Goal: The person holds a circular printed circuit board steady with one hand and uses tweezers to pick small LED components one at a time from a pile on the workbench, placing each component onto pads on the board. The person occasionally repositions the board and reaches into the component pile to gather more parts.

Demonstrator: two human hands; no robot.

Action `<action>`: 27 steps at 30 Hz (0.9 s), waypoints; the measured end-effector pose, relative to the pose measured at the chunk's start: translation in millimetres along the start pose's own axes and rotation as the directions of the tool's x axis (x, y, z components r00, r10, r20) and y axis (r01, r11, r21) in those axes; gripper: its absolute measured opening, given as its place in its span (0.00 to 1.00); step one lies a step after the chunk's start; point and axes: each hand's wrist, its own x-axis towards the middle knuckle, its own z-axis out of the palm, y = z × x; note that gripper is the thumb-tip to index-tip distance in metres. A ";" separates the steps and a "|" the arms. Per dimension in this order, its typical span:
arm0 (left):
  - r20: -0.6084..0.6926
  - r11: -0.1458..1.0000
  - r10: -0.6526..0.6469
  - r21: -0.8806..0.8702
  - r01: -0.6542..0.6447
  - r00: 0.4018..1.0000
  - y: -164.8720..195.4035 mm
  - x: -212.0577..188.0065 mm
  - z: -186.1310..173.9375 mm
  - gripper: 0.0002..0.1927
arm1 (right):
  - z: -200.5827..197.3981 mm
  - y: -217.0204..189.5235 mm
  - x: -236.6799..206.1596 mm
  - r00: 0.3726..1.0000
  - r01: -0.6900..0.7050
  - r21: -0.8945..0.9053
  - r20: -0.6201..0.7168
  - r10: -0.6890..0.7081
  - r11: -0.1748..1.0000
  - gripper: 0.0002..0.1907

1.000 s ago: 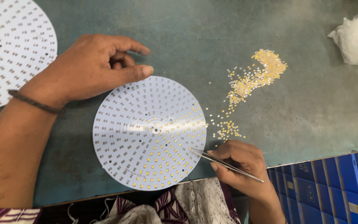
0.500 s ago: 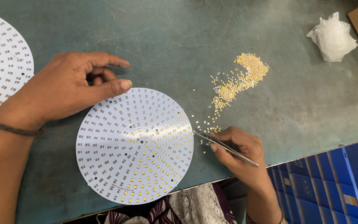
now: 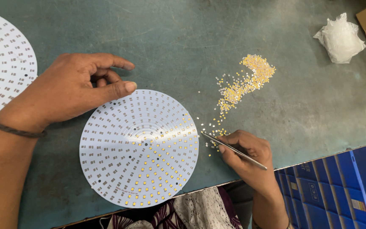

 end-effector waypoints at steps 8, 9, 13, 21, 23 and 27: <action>0.004 1.000 0.019 -0.021 -0.019 1.000 -2.2 1.4 0.5 0.29 | -8.2 7.0 12.7 0.920 0.282 0.182 0.228 -0.320 0.942 0.06; 0.001 1.000 0.024 -0.015 -0.024 1.000 -1.8 1.4 0.5 0.29 | -9.1 7.7 15.7 0.911 0.286 0.155 0.262 -0.318 0.946 0.07; 0.005 1.000 0.012 0.008 -0.012 1.000 -1.0 1.5 0.1 0.29 | -10.2 8.0 22.3 0.880 0.338 0.193 0.283 -0.382 0.921 0.08; 0.007 0.999 -0.007 0.034 0.006 1.000 -4.7 2.8 0.7 0.30 | -11.9 10.5 18.4 0.916 0.305 0.135 0.230 -0.329 0.943 0.07; 0.012 0.999 -0.009 0.043 0.008 1.000 -5.4 3.2 1.1 0.30 | -12.9 13.2 16.3 0.981 0.185 0.048 0.054 -0.187 0.982 0.06; 0.024 0.997 -0.049 0.061 0.047 0.999 -7.8 1.9 1.1 0.30 | -12.2 19.1 14.0 0.995 0.086 0.182 -0.062 -0.076 0.979 0.04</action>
